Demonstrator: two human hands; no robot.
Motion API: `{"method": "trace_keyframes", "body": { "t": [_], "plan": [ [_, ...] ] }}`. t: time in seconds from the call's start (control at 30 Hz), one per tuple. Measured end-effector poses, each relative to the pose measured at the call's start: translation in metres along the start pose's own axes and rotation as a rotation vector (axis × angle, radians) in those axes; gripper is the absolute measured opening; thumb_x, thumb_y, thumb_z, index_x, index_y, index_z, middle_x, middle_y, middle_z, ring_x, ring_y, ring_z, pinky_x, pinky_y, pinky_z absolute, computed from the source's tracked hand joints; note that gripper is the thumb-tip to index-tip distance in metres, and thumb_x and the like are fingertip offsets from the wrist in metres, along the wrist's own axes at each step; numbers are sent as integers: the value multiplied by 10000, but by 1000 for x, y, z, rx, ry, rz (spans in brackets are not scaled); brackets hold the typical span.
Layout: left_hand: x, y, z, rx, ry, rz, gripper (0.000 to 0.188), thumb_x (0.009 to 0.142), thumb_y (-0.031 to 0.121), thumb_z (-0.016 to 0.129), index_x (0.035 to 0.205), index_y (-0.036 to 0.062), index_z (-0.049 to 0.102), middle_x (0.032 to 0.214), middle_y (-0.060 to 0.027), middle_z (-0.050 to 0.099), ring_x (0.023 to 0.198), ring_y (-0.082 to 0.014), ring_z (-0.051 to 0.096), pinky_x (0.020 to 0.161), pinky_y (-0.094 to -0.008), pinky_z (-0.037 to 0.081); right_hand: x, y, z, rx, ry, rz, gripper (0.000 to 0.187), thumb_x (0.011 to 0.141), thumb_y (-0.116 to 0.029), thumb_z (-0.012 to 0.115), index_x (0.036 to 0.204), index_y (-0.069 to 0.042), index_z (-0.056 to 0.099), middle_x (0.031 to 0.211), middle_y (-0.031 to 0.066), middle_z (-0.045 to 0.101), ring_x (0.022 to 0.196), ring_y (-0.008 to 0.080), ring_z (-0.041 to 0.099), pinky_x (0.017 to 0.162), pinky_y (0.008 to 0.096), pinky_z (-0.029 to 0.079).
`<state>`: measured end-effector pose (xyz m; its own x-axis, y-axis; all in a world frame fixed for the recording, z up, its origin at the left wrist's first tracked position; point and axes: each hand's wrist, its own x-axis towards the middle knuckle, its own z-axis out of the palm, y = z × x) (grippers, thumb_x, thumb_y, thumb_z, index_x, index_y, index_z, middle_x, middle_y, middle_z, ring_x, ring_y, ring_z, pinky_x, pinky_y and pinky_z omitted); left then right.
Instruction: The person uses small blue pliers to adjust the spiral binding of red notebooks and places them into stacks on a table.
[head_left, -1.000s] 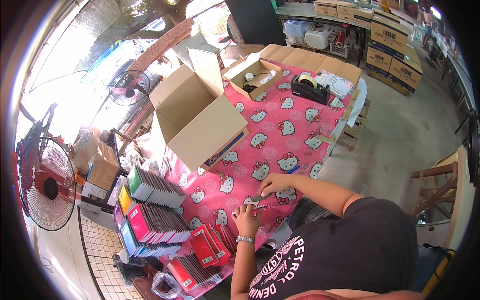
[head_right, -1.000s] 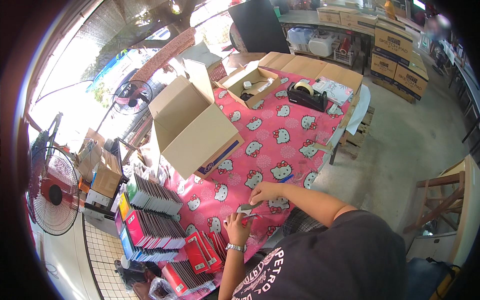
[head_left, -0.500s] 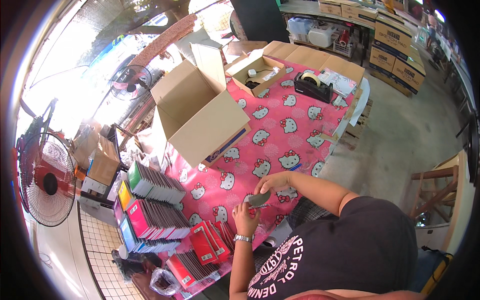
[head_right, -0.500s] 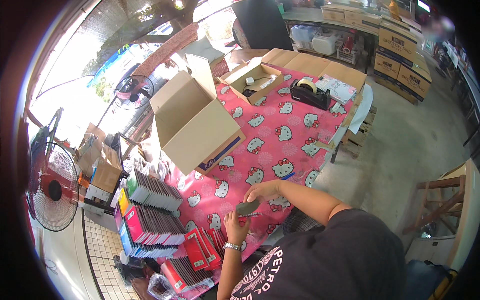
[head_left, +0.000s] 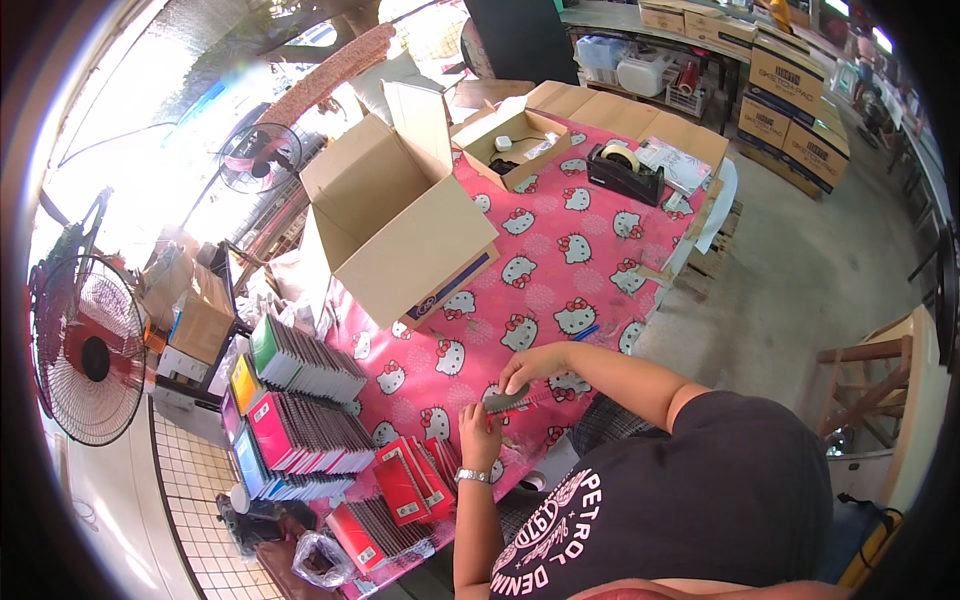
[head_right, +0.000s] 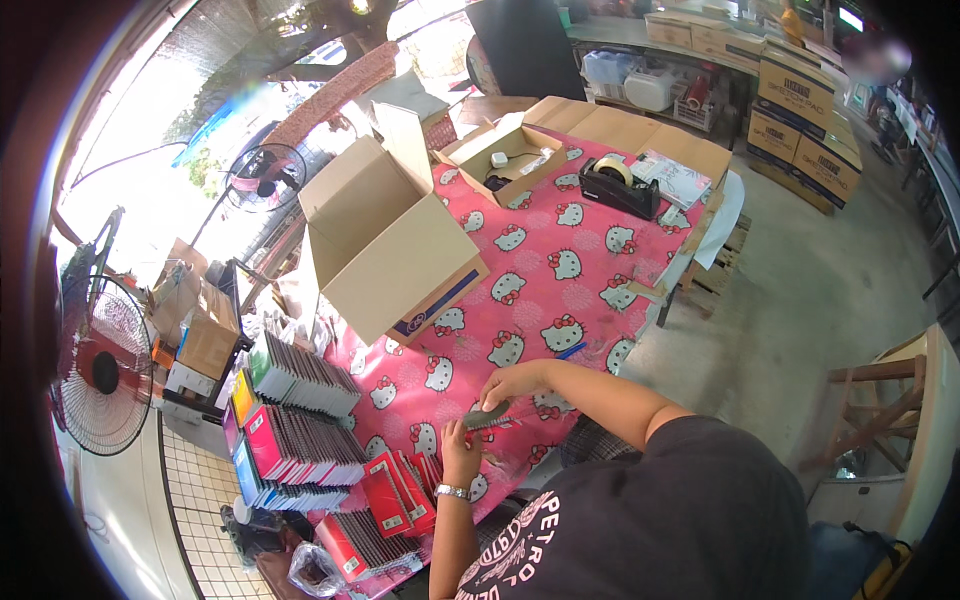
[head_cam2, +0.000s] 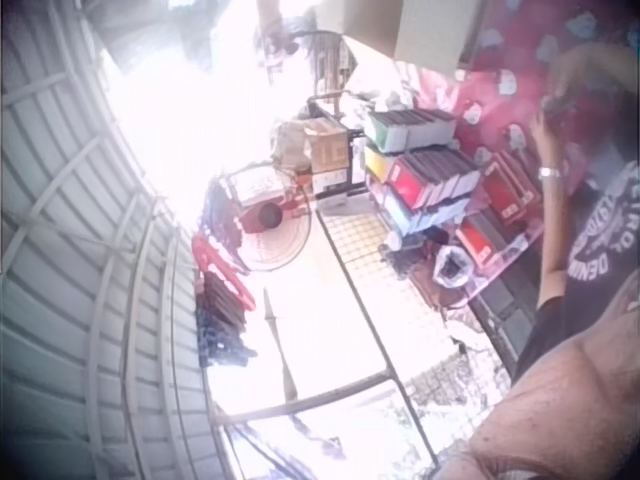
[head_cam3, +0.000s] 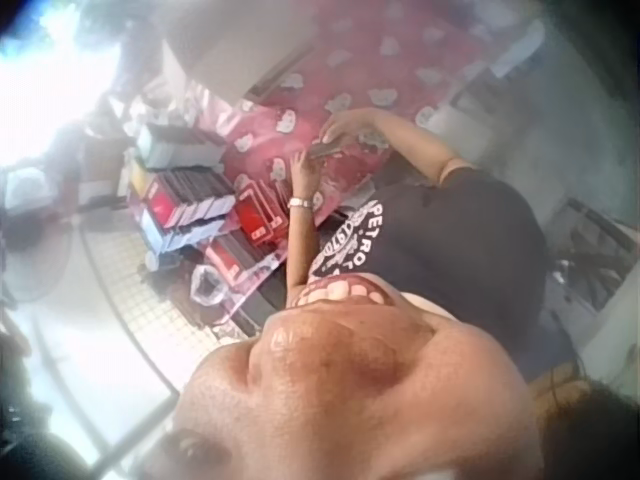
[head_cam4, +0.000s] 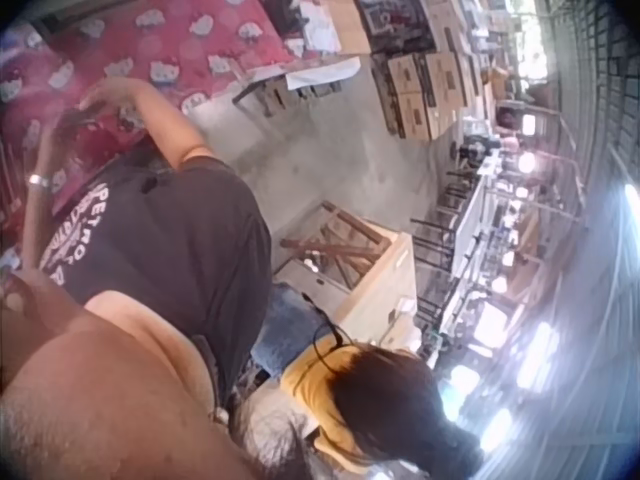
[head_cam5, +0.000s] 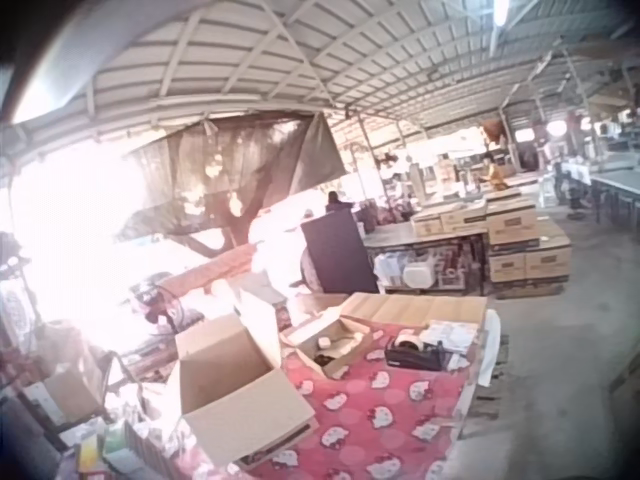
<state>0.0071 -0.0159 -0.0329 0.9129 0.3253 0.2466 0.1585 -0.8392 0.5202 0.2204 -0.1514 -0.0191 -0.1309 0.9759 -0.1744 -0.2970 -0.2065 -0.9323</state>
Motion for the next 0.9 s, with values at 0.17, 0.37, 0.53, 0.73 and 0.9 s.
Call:
{"method": "trace_keyframes", "body": {
  "t": [0.17, 0.37, 0.53, 0.73, 0.9],
  "plan": [
    [-2, -3, -1, -4, 55, -28, 326, 745, 89, 731, 1038, 25, 601, 1057, -159, 591, 1031, -381, 531, 884, -474, 454, 6, 1, 2, 226, -4, -42, 351, 840, -221, 706, 1109, 5, 694, 1042, 54, 686, 1002, 132, 611, 920, 295, 454],
    [-4, 4, 1, 135, 91, -106, 355, 718, 95, 764, 1039, 49, 620, 1058, -138, 585, 1018, -364, 538, 867, -452, 465, 12, 3, -1, 270, -18, -25, 332, 830, -207, 704, 1088, 1, 701, 1036, 53, 696, 1010, 127, 616, 921, 282, 457],
    [-1, 0, 4, -95, 135, -79, 378, 731, 113, 776, 1066, 43, 615, 996, -139, 557, 838, -313, 581, 711, -382, 493, 22, -1, -5, -29, -14, -23, 332, 828, -197, 709, 1095, 0, 699, 1067, 58, 695, 1005, 130, 615, 914, 291, 462],
    [-2, -1, 5, -275, 119, -241, 289, 736, 79, 789, 964, 2, 629, 911, -121, 563, 776, -252, 599, 653, -337, 496, 26, -3, -4, -152, 1, 47, 339, 811, -181, 689, 1096, 3, 698, 1068, 56, 690, 1026, 149, 606, 946, 313, 447],
    [0, 6, 3, -399, 139, -341, 298, 735, 97, 800, 959, 0, 629, 918, -121, 609, 801, -244, 662, 688, -330, 540, 26, -2, -5, -154, 18, 29, 373, 789, -170, 668, 1117, 7, 691, 1080, 55, 683, 1032, 149, 600, 963, 309, 438]
  ]
}}
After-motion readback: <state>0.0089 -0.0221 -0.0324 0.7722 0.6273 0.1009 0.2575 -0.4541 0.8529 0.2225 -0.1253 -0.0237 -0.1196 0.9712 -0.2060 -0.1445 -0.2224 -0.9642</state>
